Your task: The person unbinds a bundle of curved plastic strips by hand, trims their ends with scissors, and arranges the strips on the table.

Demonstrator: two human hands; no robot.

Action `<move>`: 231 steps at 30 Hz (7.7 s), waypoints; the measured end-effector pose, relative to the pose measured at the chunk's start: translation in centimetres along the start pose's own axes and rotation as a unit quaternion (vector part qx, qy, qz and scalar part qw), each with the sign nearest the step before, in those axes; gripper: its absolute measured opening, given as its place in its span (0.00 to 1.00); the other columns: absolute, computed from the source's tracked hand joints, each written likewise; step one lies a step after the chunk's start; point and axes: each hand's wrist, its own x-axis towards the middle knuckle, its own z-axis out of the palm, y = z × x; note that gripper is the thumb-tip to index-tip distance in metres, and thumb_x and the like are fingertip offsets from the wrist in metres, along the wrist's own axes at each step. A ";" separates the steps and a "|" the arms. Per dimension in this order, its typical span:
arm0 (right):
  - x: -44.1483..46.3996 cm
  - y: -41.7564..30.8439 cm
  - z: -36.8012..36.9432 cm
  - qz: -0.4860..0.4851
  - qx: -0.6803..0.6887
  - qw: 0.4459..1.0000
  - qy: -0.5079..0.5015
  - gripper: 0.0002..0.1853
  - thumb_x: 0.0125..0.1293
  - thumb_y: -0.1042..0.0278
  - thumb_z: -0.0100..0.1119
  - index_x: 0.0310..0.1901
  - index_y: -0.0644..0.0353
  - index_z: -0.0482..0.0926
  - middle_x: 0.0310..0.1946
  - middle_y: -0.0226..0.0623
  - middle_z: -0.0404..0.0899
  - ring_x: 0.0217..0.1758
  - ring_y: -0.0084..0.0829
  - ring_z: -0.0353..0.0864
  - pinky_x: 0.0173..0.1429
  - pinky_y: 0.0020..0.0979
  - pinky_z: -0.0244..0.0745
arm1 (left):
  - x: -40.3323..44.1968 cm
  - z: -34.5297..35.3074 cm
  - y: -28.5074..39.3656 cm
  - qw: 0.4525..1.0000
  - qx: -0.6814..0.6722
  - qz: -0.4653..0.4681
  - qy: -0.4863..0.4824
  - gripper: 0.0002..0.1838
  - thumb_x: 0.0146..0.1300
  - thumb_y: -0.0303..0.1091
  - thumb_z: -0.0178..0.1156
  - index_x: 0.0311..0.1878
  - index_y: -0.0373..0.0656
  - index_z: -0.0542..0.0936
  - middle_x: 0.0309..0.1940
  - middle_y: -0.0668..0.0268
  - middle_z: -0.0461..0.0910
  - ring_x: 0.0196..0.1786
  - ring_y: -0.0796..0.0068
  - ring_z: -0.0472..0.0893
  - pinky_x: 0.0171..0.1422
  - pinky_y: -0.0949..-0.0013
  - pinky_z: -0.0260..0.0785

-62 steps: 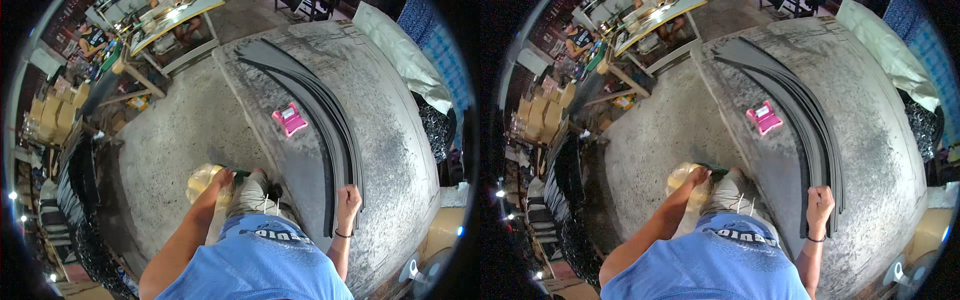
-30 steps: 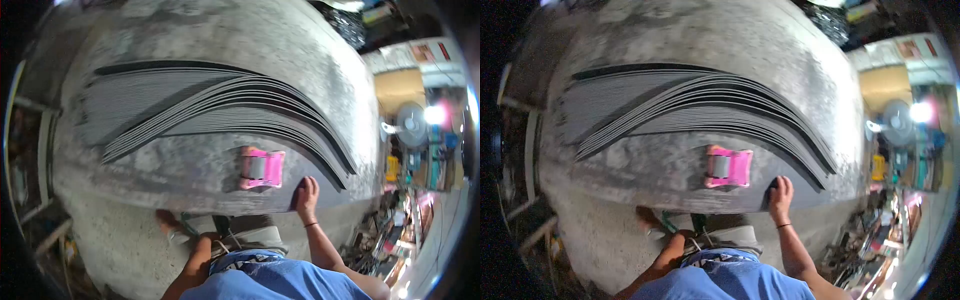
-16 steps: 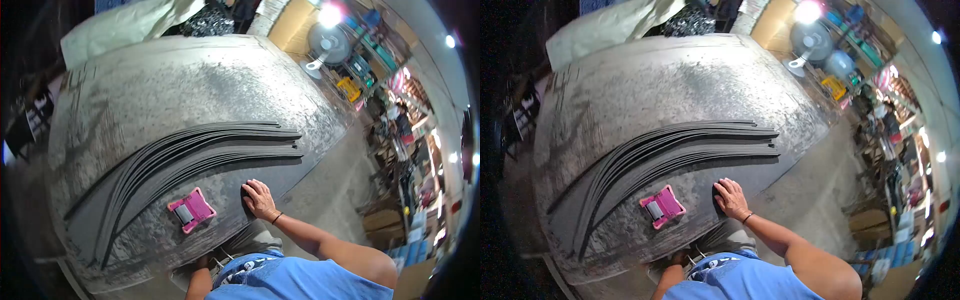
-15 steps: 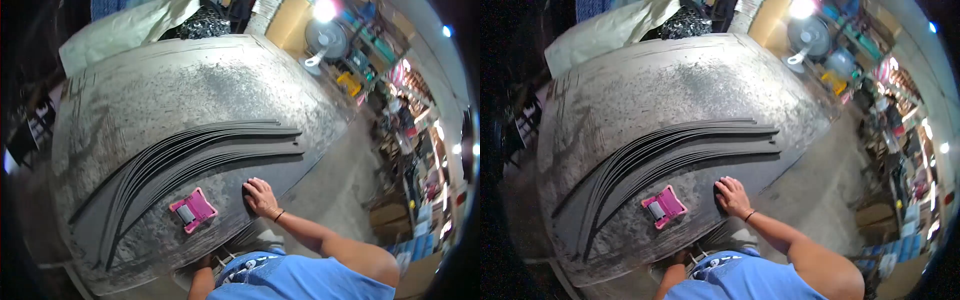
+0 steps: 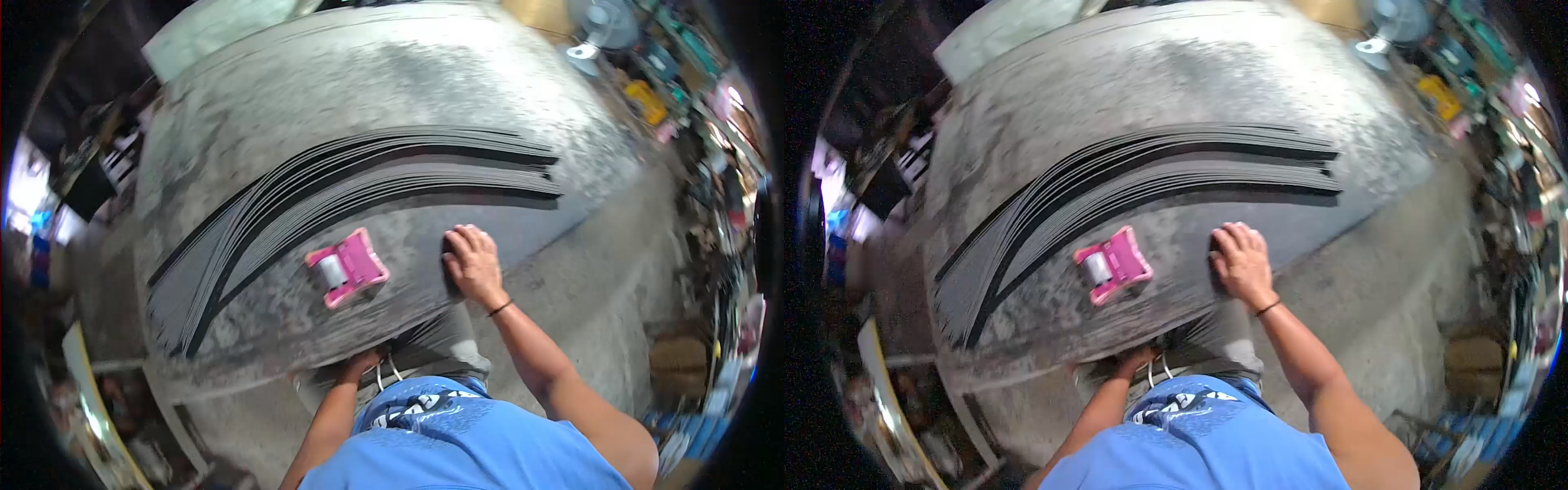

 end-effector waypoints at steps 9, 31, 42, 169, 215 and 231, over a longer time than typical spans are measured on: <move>-0.2 0.4 0.4 0.016 0.035 0.998 0.048 0.20 0.62 0.59 0.62 0.55 0.54 0.77 0.58 0.39 0.74 0.67 0.43 0.67 0.71 0.44 0.57 | -6.9 -11.6 7.2 0.958 -0.197 -0.139 -0.156 0.34 0.68 0.58 0.51 0.67 0.42 0.69 0.64 0.44 0.70 0.68 0.48 0.68 0.72 0.56 0.59; 8.5 6.2 0.7 -0.070 -0.133 0.981 0.120 0.46 0.55 0.54 0.70 0.73 0.49 0.58 0.75 0.44 0.50 0.78 0.50 0.46 0.75 0.56 0.45 | -8.3 -37.9 3.1 0.834 0.320 -0.170 0.416 0.54 0.51 0.64 0.67 0.74 0.45 0.56 0.71 0.48 0.57 0.75 0.47 0.53 0.75 0.41 0.44; 15.8 3.7 4.3 -0.128 -0.154 0.976 0.089 0.41 0.60 0.43 0.62 0.72 0.49 0.60 0.72 0.44 0.57 0.76 0.51 0.51 0.73 0.62 0.45 | -6.0 -40.1 0.2 0.856 0.313 -0.208 0.355 0.59 0.43 0.76 0.61 0.73 0.47 0.60 0.61 0.54 0.70 0.59 0.51 0.69 0.64 0.48 0.58; 3.6 2.7 3.6 0.011 0.165 0.979 0.117 0.23 0.66 0.73 0.60 0.63 0.61 0.71 0.59 0.47 0.72 0.65 0.43 0.69 0.68 0.38 0.64 | -19.1 -36.3 -3.9 0.748 0.064 -0.486 0.447 0.31 0.63 0.57 0.57 0.59 0.39 0.77 0.62 0.51 0.73 0.68 0.51 0.67 0.72 0.47 0.54; -1.1 -11.6 0.3 0.158 0.546 0.812 -0.133 0.22 0.68 0.65 0.58 0.61 0.66 0.74 0.45 0.31 0.71 0.42 0.20 0.74 0.41 0.23 0.74 | -3.7 -28.0 12.6 0.876 -0.120 0.006 0.467 0.11 0.60 0.36 0.68 0.42 0.43 0.83 0.31 0.63 0.80 0.31 0.68 0.81 0.35 0.67 0.73; -0.8 -11.9 0.3 0.183 0.571 0.784 -0.161 0.24 0.69 0.60 0.57 0.63 0.63 0.73 0.47 0.28 0.74 0.45 0.19 0.74 0.42 0.21 0.73 | -3.0 -28.2 12.4 0.875 -0.108 -0.006 0.472 0.11 0.59 0.36 0.67 0.42 0.42 0.84 0.32 0.61 0.82 0.32 0.62 0.82 0.36 0.64 0.73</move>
